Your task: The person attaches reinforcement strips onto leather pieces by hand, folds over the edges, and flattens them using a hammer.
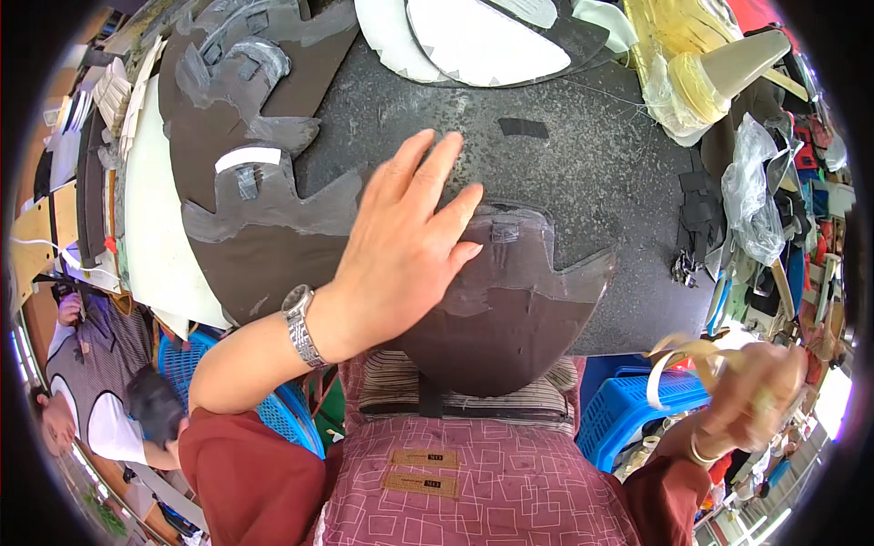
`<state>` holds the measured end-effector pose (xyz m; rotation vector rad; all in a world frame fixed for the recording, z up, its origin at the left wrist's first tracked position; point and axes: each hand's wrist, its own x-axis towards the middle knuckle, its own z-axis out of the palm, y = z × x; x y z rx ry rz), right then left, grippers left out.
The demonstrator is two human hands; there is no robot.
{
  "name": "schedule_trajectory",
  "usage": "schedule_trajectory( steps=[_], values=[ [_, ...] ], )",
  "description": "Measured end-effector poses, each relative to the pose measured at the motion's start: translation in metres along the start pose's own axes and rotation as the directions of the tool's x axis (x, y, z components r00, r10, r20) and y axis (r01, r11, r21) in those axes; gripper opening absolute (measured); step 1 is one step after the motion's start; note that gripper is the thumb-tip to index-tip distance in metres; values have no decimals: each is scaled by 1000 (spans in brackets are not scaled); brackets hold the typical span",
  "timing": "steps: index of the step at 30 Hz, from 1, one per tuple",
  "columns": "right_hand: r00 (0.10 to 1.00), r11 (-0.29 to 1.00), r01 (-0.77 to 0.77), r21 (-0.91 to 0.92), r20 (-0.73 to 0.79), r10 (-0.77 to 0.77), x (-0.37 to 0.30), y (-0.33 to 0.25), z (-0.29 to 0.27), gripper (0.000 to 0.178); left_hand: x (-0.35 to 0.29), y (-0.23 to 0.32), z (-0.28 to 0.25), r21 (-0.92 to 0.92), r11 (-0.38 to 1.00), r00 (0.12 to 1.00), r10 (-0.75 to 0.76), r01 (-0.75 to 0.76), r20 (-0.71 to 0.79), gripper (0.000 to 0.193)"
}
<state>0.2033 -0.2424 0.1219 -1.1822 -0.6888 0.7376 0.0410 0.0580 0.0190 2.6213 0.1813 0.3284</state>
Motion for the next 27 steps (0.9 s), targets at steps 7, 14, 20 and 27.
schedule_trajectory(
  steps=[7, 14, 20, 27],
  values=[
    [866, 737, -263, -623, 184, 465, 70, 61, 72, 13, -7, 15, -13, -586, 693, 890, -187, 420, 416, 25],
    [794, 729, -192, -657, 332, 509, 98, 106, 76, 13, -11, 6, -11, -579, 693, 873, -152, 429, 464, 35],
    [707, 584, -400, -707, 167, 687, 106, 100, 88, 17, -8, 4, -12, -637, 640, 880, -137, 429, 455, 31],
    [839, 637, -233, -735, 179, 513, 79, 66, 73, 17, -11, 10, -12, -531, 687, 859, -302, 497, 413, 18]
  ],
)
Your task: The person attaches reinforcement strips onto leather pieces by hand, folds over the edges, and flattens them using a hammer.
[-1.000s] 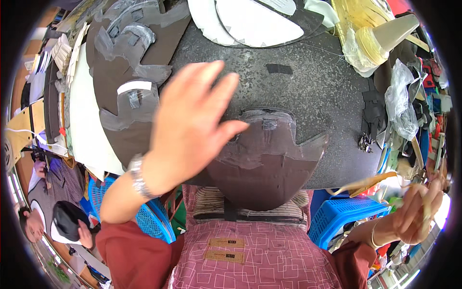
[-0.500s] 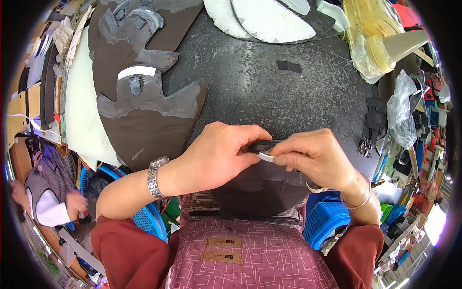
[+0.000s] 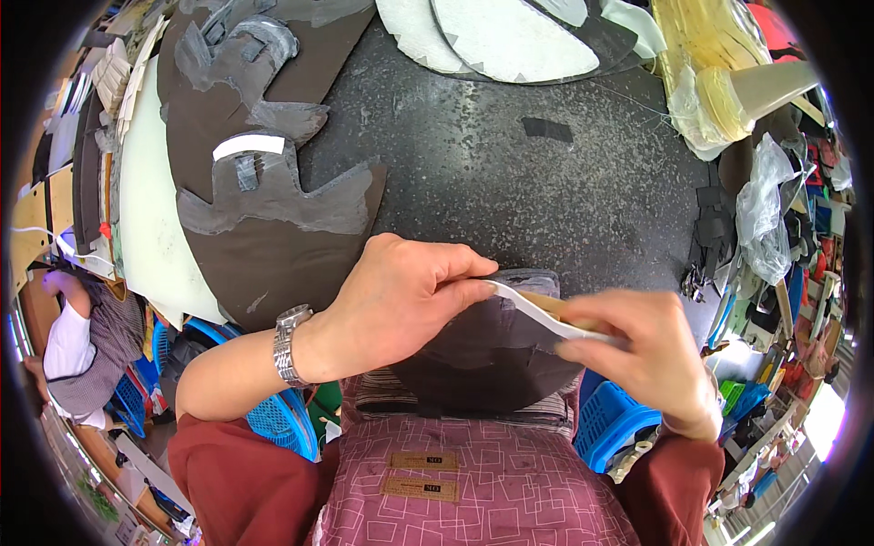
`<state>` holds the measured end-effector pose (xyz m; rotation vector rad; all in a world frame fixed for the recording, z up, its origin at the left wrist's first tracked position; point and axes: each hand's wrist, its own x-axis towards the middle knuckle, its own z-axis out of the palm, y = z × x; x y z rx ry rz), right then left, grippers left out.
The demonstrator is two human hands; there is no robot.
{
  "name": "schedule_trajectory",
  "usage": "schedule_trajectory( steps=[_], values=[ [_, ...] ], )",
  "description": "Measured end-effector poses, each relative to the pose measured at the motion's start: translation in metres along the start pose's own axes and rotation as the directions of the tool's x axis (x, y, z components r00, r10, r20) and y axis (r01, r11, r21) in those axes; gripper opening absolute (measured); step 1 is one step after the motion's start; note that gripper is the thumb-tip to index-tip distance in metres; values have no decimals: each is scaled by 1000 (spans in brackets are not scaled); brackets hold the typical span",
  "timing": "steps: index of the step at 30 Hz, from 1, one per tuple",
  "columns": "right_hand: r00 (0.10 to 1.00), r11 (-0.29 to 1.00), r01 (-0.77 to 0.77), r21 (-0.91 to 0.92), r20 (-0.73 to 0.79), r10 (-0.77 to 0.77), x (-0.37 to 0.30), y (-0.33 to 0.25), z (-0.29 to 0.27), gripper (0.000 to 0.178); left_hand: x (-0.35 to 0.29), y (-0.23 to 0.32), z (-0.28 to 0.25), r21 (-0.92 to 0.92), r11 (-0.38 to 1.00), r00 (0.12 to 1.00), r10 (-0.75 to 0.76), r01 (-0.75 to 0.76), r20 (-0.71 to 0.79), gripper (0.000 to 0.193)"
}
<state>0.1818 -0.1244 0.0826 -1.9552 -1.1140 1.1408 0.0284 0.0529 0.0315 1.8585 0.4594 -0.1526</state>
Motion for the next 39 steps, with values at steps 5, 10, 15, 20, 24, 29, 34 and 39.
schedule_trajectory(
  steps=[5, 10, 15, 20, 24, 29, 34, 39],
  values=[
    [945, 954, -279, 107, -144, 293, -23, 23, 2, 16, 3, -5, 7, 5, 994, 993, 110, -110, -40, 23],
    [929, 932, -281, 229, -178, 324, -18, 37, 10, 16, 16, 12, 4, 166, 959, 973, 225, -231, 55, 35],
    [926, 929, -285, 237, -182, 331, -25, 35, 6, 17, 31, 17, 11, 314, 893, 942, 269, -322, 201, 24],
    [924, 965, -220, 143, -285, 253, -54, 47, 4, 23, 34, 10, 19, 194, 901, 921, 385, -389, 60, 18],
    [927, 974, -191, 121, -305, 220, -53, 52, 8, 22, 32, 21, 24, 238, 919, 949, 298, -315, 106, 14],
    [897, 936, -244, 252, -309, 317, -56, 51, 11, 17, 32, 17, 27, 258, 883, 919, 372, -393, 127, 13],
    [878, 924, -248, 290, -337, 341, -65, 51, 16, 9, 29, 15, 29, 363, 799, 876, 455, -480, 158, 11],
    [972, 969, 231, 90, 17, -234, -90, 44, 20, 7, 31, 1, 36, 425, 793, 879, 477, -437, 14, 11]
  ],
)
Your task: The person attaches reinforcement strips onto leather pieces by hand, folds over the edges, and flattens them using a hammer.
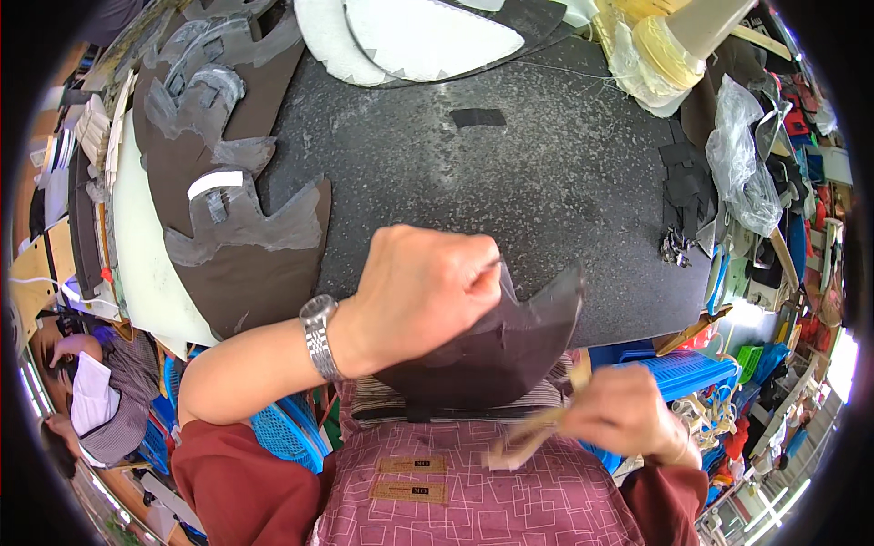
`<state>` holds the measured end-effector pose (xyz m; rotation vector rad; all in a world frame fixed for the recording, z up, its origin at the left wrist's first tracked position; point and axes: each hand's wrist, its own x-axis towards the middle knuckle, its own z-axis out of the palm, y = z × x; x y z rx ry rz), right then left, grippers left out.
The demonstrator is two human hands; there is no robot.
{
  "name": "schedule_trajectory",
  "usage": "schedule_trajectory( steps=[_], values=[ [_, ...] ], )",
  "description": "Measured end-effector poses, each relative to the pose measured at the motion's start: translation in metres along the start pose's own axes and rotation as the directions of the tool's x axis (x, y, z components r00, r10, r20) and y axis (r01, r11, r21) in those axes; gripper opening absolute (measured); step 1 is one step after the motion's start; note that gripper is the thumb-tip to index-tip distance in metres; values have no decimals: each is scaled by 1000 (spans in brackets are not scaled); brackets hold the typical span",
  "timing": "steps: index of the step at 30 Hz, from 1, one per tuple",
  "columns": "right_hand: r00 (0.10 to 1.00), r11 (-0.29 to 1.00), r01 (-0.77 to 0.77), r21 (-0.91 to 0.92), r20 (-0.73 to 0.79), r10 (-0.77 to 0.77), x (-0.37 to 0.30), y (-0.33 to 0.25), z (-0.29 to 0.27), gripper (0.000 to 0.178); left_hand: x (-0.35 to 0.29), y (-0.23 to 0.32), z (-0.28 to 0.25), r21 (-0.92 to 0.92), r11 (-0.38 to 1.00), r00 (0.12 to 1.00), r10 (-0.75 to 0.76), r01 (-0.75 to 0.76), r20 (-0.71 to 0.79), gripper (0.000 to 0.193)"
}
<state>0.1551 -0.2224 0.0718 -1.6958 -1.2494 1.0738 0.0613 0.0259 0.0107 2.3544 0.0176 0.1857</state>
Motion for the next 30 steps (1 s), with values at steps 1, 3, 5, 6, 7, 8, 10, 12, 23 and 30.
schedule_trajectory(
  steps=[1, 3, 5, 6, 7, 8, 10, 12, 23, 30],
  values=[
    [999, 999, -36, -14, -18, 36, -12, 3, 1, 6, -2, -3, 0, 67, 998, 999, -8, 10, -35, 13],
    [940, 942, -327, -74, -131, 316, -43, 16, 3, 6, -5, 1, -2, 116, 991, 997, 74, -73, -4, 16],
    [818, 761, -574, -302, -244, 520, -84, 52, -4, 11, -9, 17, -5, 237, 954, 983, 170, -181, 66, 29],
    [807, 645, -585, -492, -279, 520, -102, 62, -5, 15, -11, 22, -2, 267, 937, 974, 209, -225, 85, 29],
    [792, 435, -540, -720, -260, 553, -112, 62, 4, 26, -12, 27, 0, 311, 901, 953, 295, -303, 74, 29],
    [858, 366, -389, -845, -188, 479, -112, 56, 9, 35, -14, 30, 0, 352, 858, 924, 376, -374, 65, 29],
    [898, 617, -331, -714, -38, 437, -85, 28, 0, 30, -22, 33, 8, 448, 775, 862, 507, -445, -20, 29],
    [939, 870, -337, -361, -195, 282, -50, 1, -14, 28, -31, 36, 8, 470, 745, 838, 545, -474, -19, 27],
    [902, 912, -384, 145, -150, 404, 101, 7, 7, 12, -35, 20, 1, 390, 820, 784, 544, -420, -299, 49],
    [501, 187, 543, -818, 138, -854, 92, 19, 18, 24, -41, 6, 12, -363, 928, 927, -210, 88, -312, 71]
  ],
)
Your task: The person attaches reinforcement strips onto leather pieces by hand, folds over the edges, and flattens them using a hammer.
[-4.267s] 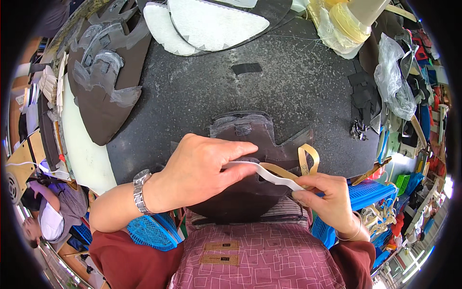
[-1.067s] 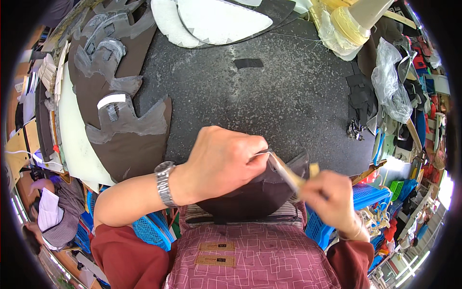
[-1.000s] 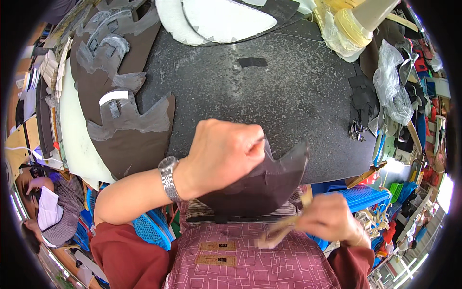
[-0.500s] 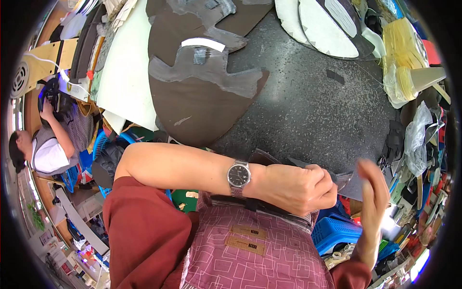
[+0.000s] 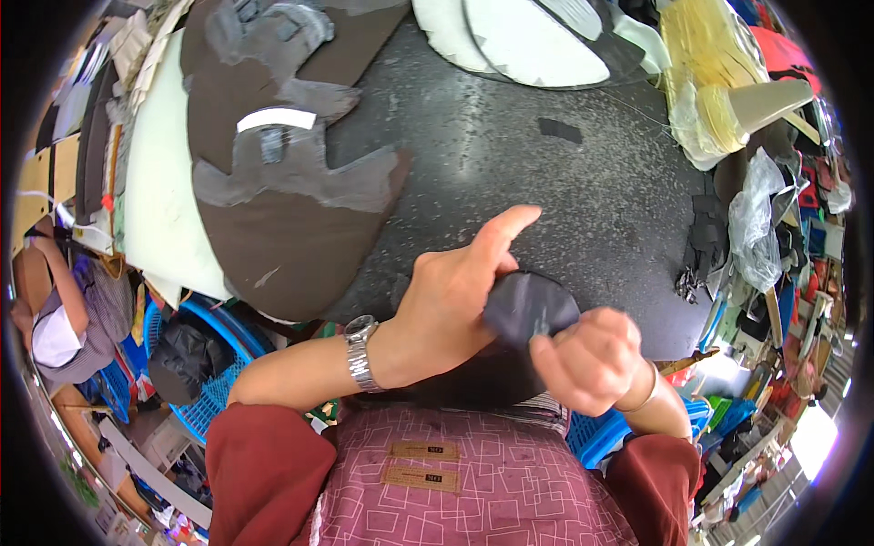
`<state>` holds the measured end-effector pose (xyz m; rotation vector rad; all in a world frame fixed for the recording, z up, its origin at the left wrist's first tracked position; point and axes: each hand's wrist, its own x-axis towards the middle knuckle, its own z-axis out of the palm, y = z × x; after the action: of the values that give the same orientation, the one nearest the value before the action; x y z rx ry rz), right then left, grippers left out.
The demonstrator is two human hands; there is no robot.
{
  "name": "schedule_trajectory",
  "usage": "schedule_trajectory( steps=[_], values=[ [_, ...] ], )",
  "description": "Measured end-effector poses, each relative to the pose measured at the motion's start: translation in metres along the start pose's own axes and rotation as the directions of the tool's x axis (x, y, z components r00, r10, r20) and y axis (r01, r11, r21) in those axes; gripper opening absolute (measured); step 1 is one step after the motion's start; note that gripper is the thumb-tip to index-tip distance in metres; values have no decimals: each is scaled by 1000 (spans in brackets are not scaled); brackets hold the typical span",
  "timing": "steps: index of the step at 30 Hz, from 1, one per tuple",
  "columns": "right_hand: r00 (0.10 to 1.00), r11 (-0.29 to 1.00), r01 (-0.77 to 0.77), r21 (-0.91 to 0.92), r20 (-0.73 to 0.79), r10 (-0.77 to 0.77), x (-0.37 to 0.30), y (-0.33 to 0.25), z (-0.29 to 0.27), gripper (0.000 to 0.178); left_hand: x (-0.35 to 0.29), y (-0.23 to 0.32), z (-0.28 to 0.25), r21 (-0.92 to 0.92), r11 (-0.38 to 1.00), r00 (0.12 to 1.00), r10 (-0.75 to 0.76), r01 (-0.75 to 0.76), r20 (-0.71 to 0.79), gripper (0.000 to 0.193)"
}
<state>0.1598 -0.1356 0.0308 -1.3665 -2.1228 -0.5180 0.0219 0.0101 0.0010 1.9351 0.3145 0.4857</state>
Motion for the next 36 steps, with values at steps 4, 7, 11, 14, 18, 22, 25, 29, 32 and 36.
schedule_trajectory(
  steps=[4, 7, 11, 14, 18, 22, 25, 29, 32, 36],
  values=[
    [601, 594, -749, 293, -77, 796, -7, -10, 18, 43, 8, -2, -9, -95, 993, 991, -59, 71, 118, 29],
    [478, 312, -854, 416, 392, 786, -11, 2, 6, 41, 9, -2, -6, -16, 999, 996, -50, 51, 71, 22],
    [818, 796, -567, 212, 261, 513, -9, 14, 6, 37, 13, -1, -16, 269, 938, 973, 187, -217, 132, 28],
    [914, 918, -377, 120, 210, 348, -18, 16, 15, 40, 7, -2, -12, 425, 831, 929, 279, -360, 242, 29],
    [945, 975, -221, 7, 250, 212, -19, 17, 18, 32, 8, 0, -11, 670, 460, 812, 381, -582, 443, 28],
    [934, 981, -190, -49, 298, 195, -18, 15, 15, 24, 16, 0, -15, 507, 313, 595, 480, -803, 645, 23],
    [945, 983, -144, -112, 278, 170, -26, 14, 6, 20, 17, 2, -15, 512, 249, 566, 444, -822, 694, 24],
    [948, 973, -95, -212, 279, 153, -36, 7, -4, 18, 18, 4, -16, 512, 240, 564, 407, -825, 719, 24],
    [941, 966, -115, -230, 286, 180, -37, 5, -5, 18, 20, 6, -16, 502, 235, 554, 390, -832, 736, 23],
    [931, 974, -126, -189, 318, 182, -33, 7, -4, 17, 23, 9, -17, 492, 206, 532, 373, -846, 760, 25]
  ],
)
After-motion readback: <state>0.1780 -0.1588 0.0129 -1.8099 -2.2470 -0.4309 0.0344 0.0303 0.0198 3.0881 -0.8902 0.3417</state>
